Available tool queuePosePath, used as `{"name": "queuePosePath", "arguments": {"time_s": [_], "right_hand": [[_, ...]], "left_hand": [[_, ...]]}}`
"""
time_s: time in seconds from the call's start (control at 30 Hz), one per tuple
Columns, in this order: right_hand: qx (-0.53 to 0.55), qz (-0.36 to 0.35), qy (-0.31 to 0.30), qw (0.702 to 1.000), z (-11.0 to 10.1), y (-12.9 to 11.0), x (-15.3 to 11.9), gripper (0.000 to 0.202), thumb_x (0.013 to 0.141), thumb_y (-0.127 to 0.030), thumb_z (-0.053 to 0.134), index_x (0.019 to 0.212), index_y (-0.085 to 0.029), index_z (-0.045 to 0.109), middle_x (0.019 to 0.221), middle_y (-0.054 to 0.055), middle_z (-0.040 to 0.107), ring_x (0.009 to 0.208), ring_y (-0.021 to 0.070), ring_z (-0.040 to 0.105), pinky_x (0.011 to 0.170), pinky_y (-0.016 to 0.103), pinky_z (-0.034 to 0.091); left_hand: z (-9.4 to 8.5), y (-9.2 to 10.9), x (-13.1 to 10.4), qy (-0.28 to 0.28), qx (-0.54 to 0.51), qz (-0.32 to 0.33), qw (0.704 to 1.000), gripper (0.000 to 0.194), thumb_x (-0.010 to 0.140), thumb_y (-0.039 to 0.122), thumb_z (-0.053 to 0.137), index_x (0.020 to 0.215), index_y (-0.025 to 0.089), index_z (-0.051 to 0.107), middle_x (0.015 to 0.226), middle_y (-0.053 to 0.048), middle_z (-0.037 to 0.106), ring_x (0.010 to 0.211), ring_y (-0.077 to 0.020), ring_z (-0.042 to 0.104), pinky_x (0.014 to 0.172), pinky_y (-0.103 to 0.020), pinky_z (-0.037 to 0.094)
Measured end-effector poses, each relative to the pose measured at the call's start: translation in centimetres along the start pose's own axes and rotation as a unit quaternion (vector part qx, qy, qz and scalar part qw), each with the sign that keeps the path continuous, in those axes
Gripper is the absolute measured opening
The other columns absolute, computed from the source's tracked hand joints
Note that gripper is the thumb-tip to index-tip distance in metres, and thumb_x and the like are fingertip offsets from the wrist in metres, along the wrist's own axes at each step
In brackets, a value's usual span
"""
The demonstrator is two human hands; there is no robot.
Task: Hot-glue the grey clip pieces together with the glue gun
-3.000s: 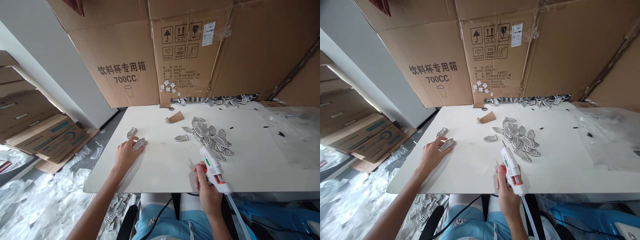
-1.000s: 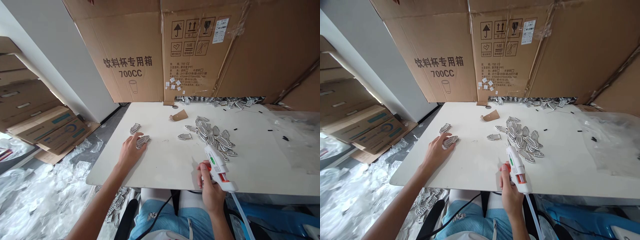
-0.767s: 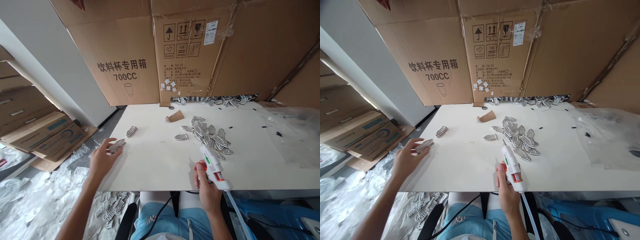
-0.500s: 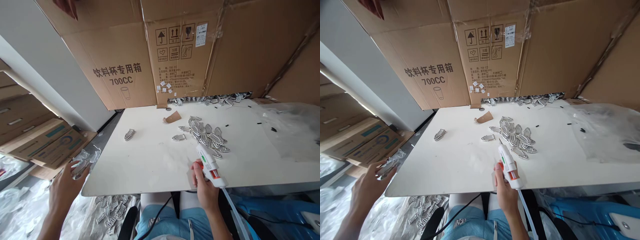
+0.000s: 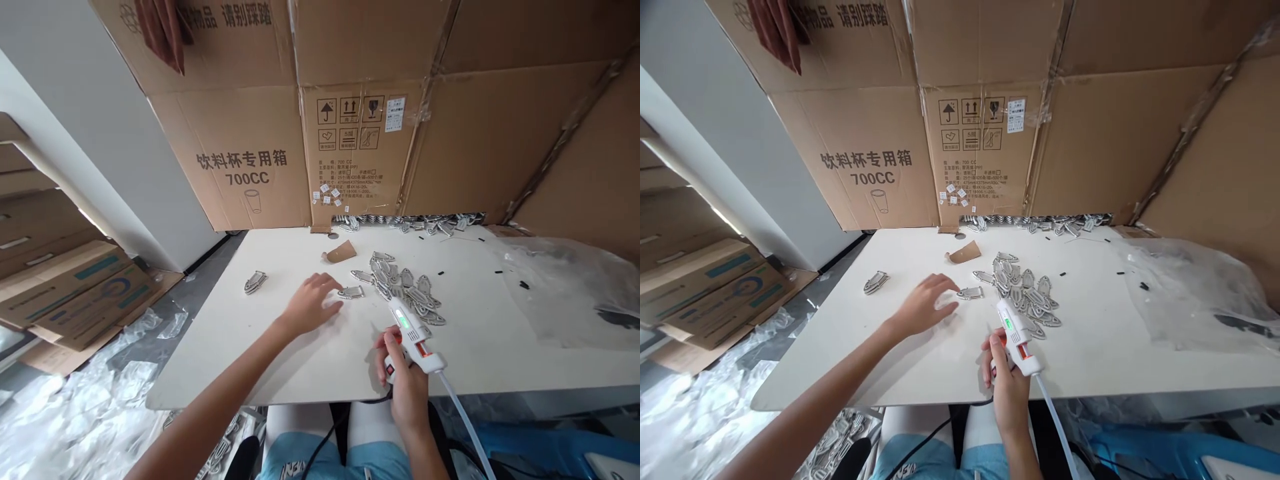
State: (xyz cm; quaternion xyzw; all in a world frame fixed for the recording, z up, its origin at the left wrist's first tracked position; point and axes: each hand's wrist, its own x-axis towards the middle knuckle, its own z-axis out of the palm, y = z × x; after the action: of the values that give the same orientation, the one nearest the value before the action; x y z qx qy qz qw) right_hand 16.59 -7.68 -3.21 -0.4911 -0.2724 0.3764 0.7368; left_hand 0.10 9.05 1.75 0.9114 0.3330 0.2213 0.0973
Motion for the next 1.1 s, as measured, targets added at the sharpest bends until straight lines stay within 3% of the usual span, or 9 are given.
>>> {"name": "queuePosePath", "arguments": {"time_s": [0.1,0.2,0.3,0.5,0.7,0.8,0.9,1.0,1.1], "right_hand": [[0.013,0.007,-0.005,1.0,-0.1,-0.2,0.9,0.044,0.095,-0.062,0.078,0.099,-0.022,0.06,0.079,-0.003,0.065,0.041,0.0055,0.042,0.041,0.021,0.033],[0.026,0.03,-0.006,0.999,-0.3,-0.1,1.4,0.044,0.097,-0.061,0.077,0.093,-0.021,0.059,0.067,-0.005,0.059,0.04,0.0052,0.038,0.042,0.019,0.03],[0.045,0.056,-0.014,0.997,-0.5,0.1,1.4,0.044,0.099,-0.061,0.075,0.089,-0.022,0.057,0.057,-0.008,0.048,0.039,0.0061,0.034,0.041,0.019,0.025],[0.047,0.044,0.003,0.998,-0.6,0.6,1.3,0.044,0.095,-0.06,0.08,0.095,-0.023,0.057,0.074,-0.006,0.058,0.04,0.0052,0.038,0.04,0.02,0.029],[0.017,0.023,0.01,1.0,-0.7,1.0,1.7,0.047,0.093,-0.064,0.079,0.095,-0.024,0.055,0.076,-0.006,0.061,0.038,0.0056,0.04,0.04,0.02,0.03],[0.013,0.024,0.014,1.0,-0.6,0.7,1.6,0.047,0.093,-0.064,0.08,0.098,-0.023,0.056,0.077,-0.005,0.062,0.04,0.0058,0.041,0.04,0.019,0.029],[0.006,0.036,0.009,0.999,-0.5,0.4,1.4,0.048,0.091,-0.064,0.082,0.097,-0.022,0.058,0.074,-0.004,0.062,0.04,0.0061,0.04,0.039,0.019,0.029],[0.018,0.059,-0.004,0.998,-0.6,0.6,1.5,0.047,0.092,-0.063,0.081,0.096,-0.023,0.058,0.07,-0.005,0.06,0.04,0.0059,0.035,0.038,0.019,0.029],[0.03,0.072,-0.015,0.997,-0.8,1.0,1.6,0.045,0.094,-0.061,0.081,0.092,-0.024,0.055,0.059,-0.008,0.05,0.039,0.0064,0.032,0.037,0.018,0.026]], "left_hand": [[3.3,0.0,3.4,-0.038,0.021,0.027,0.999,0.025,0.098,0.029,0.071,0.122,0.026,0.074,0.126,-0.008,0.075,0.115,-0.0286,0.068,0.101,-0.045,0.055],[5.0,-0.5,4.4,-0.046,0.024,0.038,0.998,0.016,0.1,0.027,0.067,0.114,0.025,0.077,0.115,-0.007,0.078,0.108,-0.0271,0.069,0.097,-0.043,0.055],[5.5,-0.7,4.1,-0.033,0.025,0.041,0.998,0.019,0.103,0.025,0.063,0.114,0.026,0.078,0.114,-0.006,0.079,0.106,-0.0262,0.068,0.095,-0.042,0.053],[5.7,-0.4,3.7,-0.031,0.069,0.051,0.996,0.02,0.104,0.025,0.061,0.115,0.027,0.077,0.112,-0.008,0.076,0.106,-0.0272,0.068,0.094,-0.044,0.051],[6.0,-0.6,3.6,0.002,-0.009,0.011,1.0,0.023,0.104,0.023,0.062,0.126,0.027,0.068,0.113,-0.007,0.075,0.107,-0.0259,0.068,0.087,-0.038,0.054],[4.2,-0.1,3.3,0.042,-0.037,0.009,0.998,0.021,0.107,0.024,0.058,0.125,0.027,0.067,0.116,-0.008,0.075,0.11,-0.0254,0.068,0.092,-0.038,0.057],[-0.1,0.3,0.8,0.133,-0.051,-0.022,0.99,0.018,0.109,0.028,0.056,0.123,0.028,0.067,0.118,-0.007,0.075,0.11,-0.0238,0.07,0.094,-0.038,0.059],[-5.3,-0.1,-5.3,0.265,-0.043,-0.119,0.956,0.02,0.107,0.038,0.061,0.123,0.028,0.068,0.121,-0.006,0.077,0.107,-0.0224,0.074,0.096,-0.038,0.062],[-9.5,-1.4,-14.0,0.343,0.005,-0.304,0.889,0.03,0.098,0.052,0.07,0.119,0.031,0.07,0.117,-0.003,0.08,0.102,-0.0255,0.079,0.087,-0.04,0.065]]}}
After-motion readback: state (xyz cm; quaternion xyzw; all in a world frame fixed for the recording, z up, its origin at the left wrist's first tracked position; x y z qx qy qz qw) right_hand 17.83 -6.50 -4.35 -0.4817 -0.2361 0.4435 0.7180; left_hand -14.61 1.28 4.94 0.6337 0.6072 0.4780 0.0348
